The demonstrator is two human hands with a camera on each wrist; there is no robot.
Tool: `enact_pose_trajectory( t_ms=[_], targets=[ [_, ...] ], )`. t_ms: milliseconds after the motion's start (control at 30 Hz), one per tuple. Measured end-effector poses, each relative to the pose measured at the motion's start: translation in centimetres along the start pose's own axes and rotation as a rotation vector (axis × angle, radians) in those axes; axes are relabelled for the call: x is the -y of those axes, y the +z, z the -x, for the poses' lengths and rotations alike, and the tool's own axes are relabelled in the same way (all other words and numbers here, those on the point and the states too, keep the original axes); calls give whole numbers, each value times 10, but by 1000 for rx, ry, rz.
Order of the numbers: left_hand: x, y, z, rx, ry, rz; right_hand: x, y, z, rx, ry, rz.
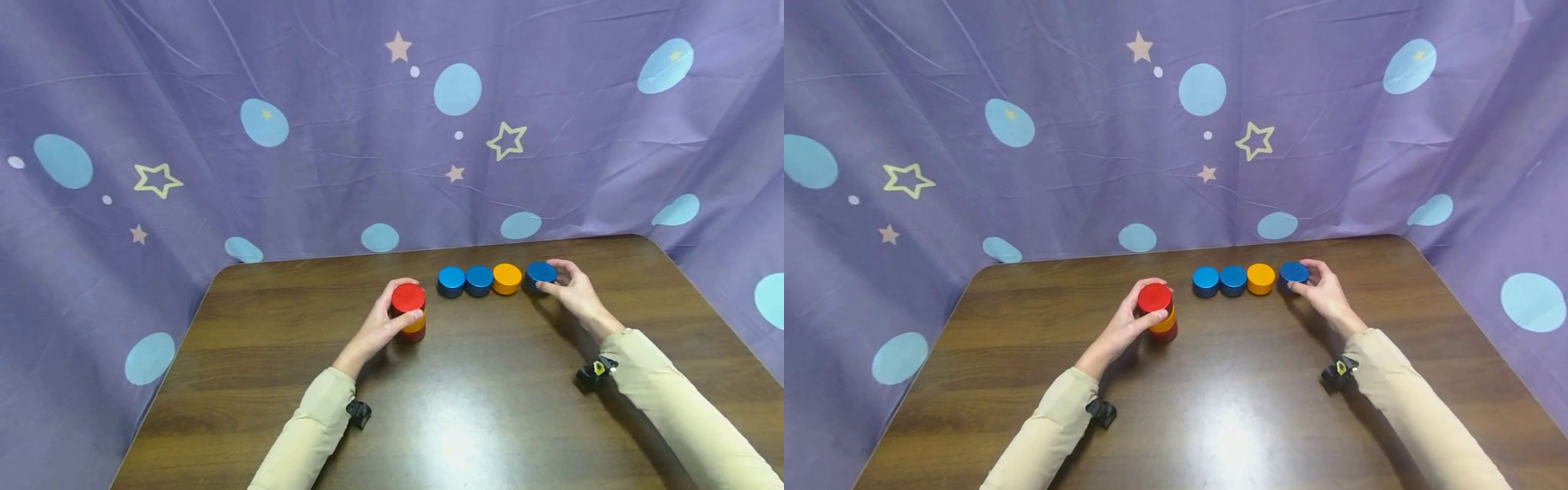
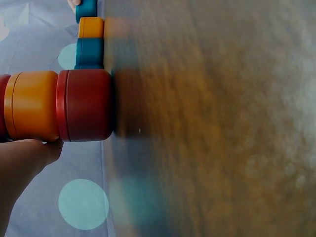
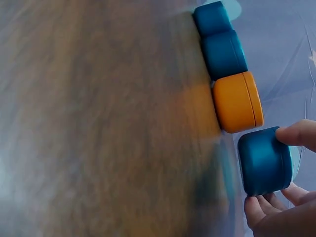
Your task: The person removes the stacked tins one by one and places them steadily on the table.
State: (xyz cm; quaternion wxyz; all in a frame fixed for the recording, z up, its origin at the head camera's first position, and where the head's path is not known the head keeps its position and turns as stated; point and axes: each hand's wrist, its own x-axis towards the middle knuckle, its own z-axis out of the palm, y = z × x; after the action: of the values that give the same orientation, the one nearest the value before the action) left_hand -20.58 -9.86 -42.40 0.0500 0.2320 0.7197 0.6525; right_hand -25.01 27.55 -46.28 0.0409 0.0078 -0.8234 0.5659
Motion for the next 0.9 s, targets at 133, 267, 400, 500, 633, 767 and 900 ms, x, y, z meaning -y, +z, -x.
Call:
enact_pose_trajectory(
  t_ms=[133,267,400,500,633,767,900],
  targets=[
    [15,-2,-2,-4,6,0,-1,3,-1,25,33,-20],
    [17,-2,-2,1,5,6,-3,6,-3,43,46,-36],
    [16,-3,-2,1,1,5,-4,7,-5,50,59,-39],
    [13,-2,-2,-2,-1,2,-5,7,-6,55,59,-35],
    [-1,-1,1,-1,-5,-2,-6,8,-7,58,45,-42],
    [-15,2,4,1,-13,4,-7,9,-7,60,32,-49],
    [-17,2,4,1,-19,4,-7,8,-6,63,25,-49]
  ],
)
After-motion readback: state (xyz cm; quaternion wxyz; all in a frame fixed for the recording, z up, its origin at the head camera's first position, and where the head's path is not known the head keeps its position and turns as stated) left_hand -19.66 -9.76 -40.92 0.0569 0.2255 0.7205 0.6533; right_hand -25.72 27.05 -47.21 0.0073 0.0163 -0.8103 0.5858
